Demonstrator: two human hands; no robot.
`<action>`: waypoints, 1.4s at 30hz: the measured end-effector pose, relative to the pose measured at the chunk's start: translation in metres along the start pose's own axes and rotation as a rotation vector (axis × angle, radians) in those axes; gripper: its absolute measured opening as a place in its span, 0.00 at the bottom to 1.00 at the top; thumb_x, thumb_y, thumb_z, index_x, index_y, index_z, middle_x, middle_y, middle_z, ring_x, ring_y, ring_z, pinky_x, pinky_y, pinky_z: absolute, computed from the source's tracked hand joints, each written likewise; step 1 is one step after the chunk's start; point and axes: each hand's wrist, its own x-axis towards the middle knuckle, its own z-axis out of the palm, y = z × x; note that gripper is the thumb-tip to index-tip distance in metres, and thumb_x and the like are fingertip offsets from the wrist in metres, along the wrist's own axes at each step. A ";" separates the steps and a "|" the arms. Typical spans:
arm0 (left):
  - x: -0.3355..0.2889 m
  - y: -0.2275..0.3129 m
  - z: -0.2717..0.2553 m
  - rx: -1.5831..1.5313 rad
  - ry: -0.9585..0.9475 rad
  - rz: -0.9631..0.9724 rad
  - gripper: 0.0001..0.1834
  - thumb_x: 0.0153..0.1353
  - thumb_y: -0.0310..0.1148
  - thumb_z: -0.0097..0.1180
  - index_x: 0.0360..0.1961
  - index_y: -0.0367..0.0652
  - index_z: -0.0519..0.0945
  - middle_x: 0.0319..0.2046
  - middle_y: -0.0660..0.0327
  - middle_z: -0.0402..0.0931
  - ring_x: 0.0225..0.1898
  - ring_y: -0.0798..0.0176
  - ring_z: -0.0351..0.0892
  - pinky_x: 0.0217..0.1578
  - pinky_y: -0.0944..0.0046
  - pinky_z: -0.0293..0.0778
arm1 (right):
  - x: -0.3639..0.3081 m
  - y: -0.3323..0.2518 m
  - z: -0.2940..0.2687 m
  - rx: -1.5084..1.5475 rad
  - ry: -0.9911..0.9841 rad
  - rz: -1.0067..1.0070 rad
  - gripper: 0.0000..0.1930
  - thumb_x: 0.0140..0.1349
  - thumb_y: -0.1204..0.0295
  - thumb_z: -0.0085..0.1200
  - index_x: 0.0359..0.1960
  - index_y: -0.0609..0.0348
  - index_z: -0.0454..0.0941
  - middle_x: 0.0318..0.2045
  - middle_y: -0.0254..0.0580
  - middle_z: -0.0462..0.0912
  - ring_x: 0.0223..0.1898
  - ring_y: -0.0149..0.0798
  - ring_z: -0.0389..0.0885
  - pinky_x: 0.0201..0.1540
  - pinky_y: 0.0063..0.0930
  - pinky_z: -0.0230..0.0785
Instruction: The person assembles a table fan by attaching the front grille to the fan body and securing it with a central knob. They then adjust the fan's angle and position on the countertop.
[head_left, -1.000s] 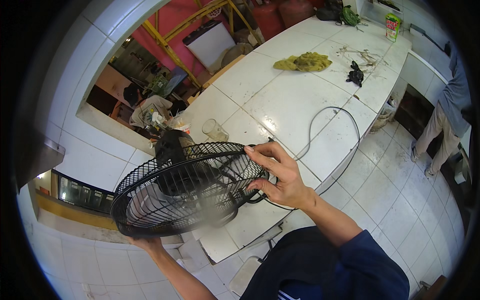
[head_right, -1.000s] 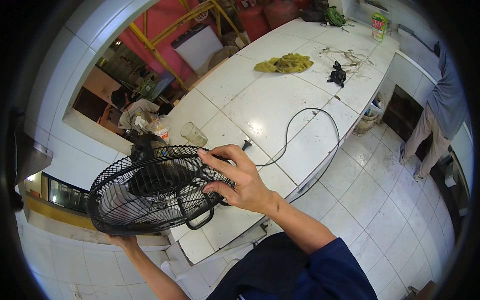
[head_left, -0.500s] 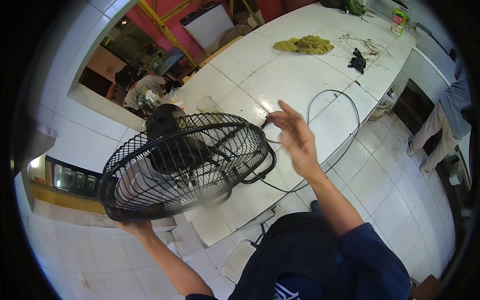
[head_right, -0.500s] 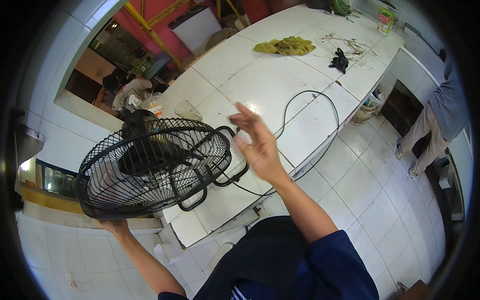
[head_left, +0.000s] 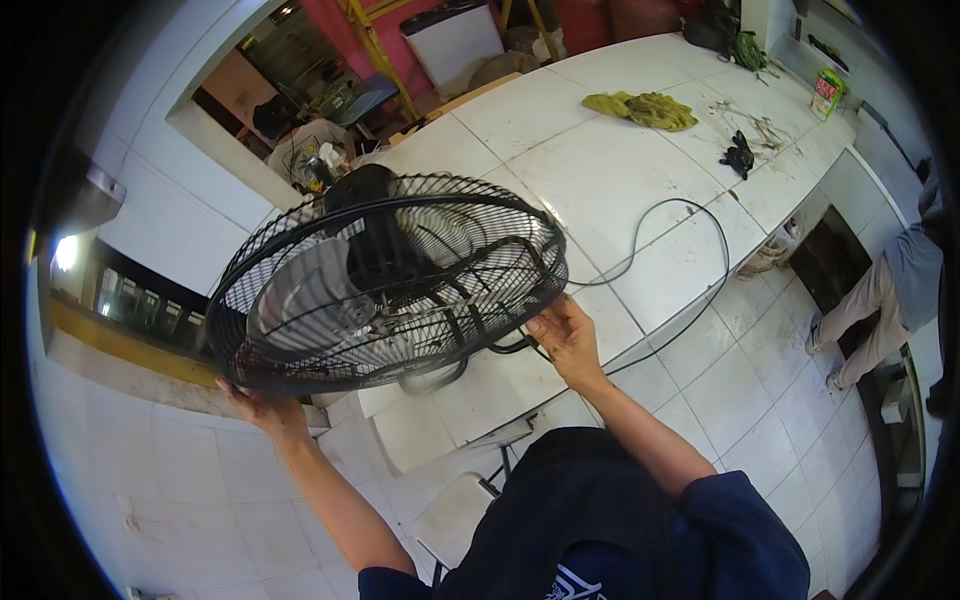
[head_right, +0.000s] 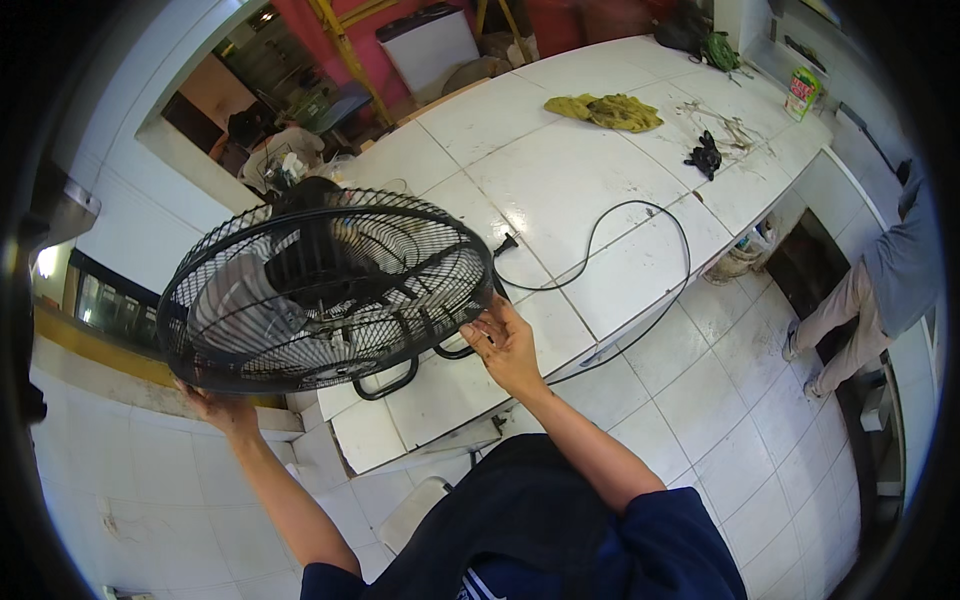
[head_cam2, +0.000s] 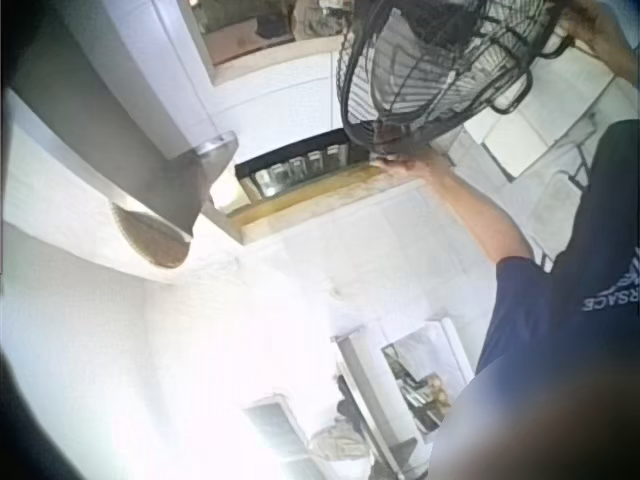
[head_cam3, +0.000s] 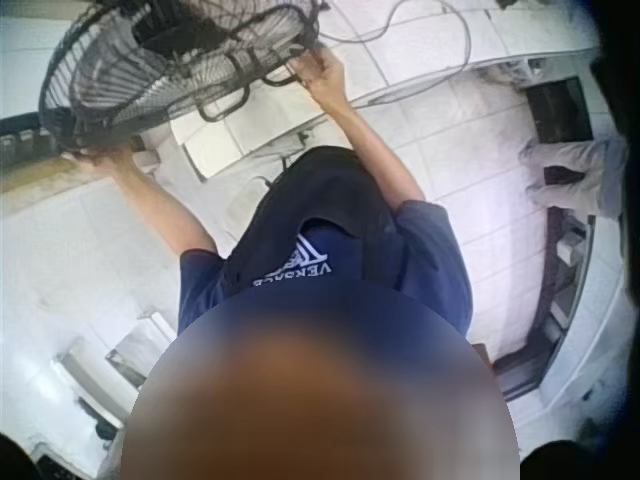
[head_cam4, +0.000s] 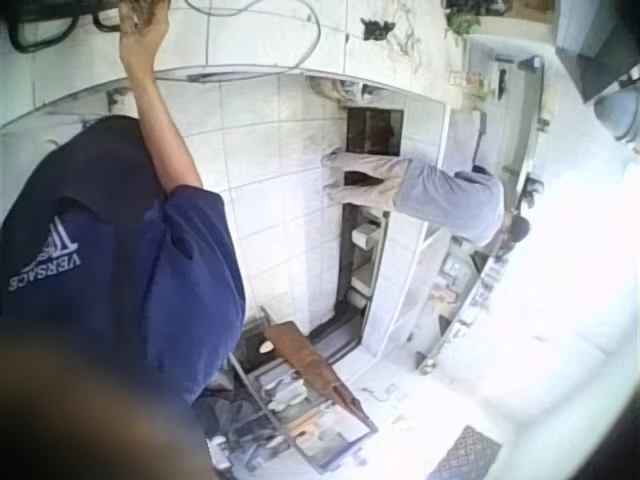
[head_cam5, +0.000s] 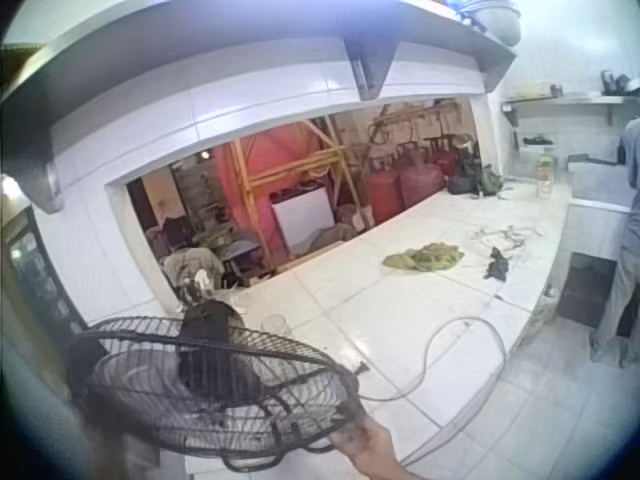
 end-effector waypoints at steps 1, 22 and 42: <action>-0.005 -0.007 -0.002 -0.017 -0.002 0.008 0.37 0.73 0.65 0.42 0.71 0.50 0.68 0.69 0.54 0.67 0.71 0.49 0.63 0.71 0.40 0.58 | -0.001 -0.002 0.001 0.017 0.015 -0.019 0.28 0.69 0.78 0.61 0.68 0.65 0.66 0.63 0.41 0.75 0.63 0.36 0.75 0.66 0.32 0.68; -0.004 -0.050 -0.014 -0.042 -0.067 0.111 0.34 0.74 0.65 0.36 0.72 0.58 0.64 0.66 0.56 0.67 0.69 0.52 0.66 0.69 0.43 0.64 | 0.025 0.027 -0.022 0.359 -0.006 0.065 0.15 0.76 0.76 0.49 0.60 0.66 0.77 0.55 0.39 0.83 0.54 0.33 0.80 0.58 0.32 0.72; 0.006 -0.034 0.005 0.227 -0.194 0.025 0.49 0.58 0.69 0.55 0.74 0.51 0.62 0.67 0.51 0.68 0.61 0.36 0.75 0.64 0.33 0.71 | 0.016 0.034 0.001 0.158 0.241 -0.040 0.12 0.75 0.72 0.54 0.46 0.74 0.82 0.36 0.46 0.89 0.38 0.28 0.85 0.44 0.23 0.78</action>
